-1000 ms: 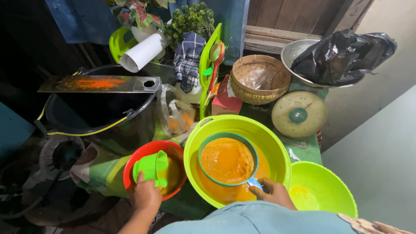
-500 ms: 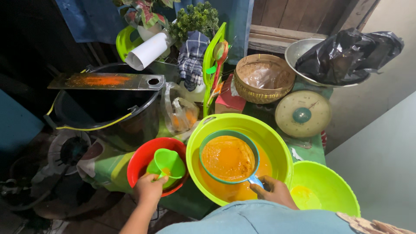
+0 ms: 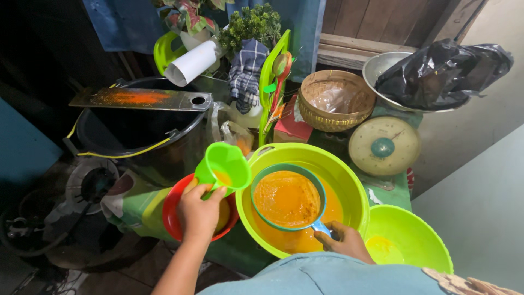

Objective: The person pours an orange liquid from a red bowl through a green strainer into a larger green basin. They repeatedly scoop the liquid with a green cup and press the pulp in the strainer with their hand to extract more liquid. The process continues until the red bowl is empty.

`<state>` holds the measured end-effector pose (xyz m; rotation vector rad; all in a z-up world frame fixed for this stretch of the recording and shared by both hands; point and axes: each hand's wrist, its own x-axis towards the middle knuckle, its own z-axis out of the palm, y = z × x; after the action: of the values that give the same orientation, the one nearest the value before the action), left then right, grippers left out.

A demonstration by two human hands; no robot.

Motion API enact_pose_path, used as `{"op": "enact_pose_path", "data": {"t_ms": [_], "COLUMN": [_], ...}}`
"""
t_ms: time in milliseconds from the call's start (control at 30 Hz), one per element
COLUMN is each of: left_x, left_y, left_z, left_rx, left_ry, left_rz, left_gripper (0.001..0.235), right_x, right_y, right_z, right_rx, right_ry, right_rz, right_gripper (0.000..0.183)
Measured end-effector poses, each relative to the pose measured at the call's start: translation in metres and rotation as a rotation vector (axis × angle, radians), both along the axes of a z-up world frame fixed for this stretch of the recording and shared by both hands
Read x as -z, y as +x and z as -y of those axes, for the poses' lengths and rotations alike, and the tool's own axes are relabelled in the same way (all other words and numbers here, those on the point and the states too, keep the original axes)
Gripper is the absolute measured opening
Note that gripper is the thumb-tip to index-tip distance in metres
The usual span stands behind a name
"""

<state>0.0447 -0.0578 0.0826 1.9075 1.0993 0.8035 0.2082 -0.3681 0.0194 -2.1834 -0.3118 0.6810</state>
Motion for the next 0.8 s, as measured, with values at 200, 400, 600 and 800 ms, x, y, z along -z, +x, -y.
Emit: {"op": "enact_pose_path", "data": {"t_ms": [200,400,600,800], "left_x": [-0.020,-0.039,-0.044,-0.039], "left_y": [0.020,0.020,0.016,0.014], "left_z": [0.018,0.040,0.050,0.053], "left_rx": [0.116,0.236,0.323,0.393], "left_ry": [0.273,0.182,0.357,0.427], "left_rz": [0.104,0.051,0.083,0.075], "left_gripper": [0.032,0.032,0.029,0.029], "right_x": [0.001,-0.001,0.001,0.005], "right_y": [0.000,-0.001,0.000,0.001], "right_z": [0.001,0.002,0.003,0.003], "right_rx": [-0.007,-0.010,-0.023,-0.015], "right_ry": [0.036,0.041,0.024,0.028], "right_rz": [0.028,0.029,0.041,0.043], "right_gripper": [0.041,0.040,0.042,0.044]}}
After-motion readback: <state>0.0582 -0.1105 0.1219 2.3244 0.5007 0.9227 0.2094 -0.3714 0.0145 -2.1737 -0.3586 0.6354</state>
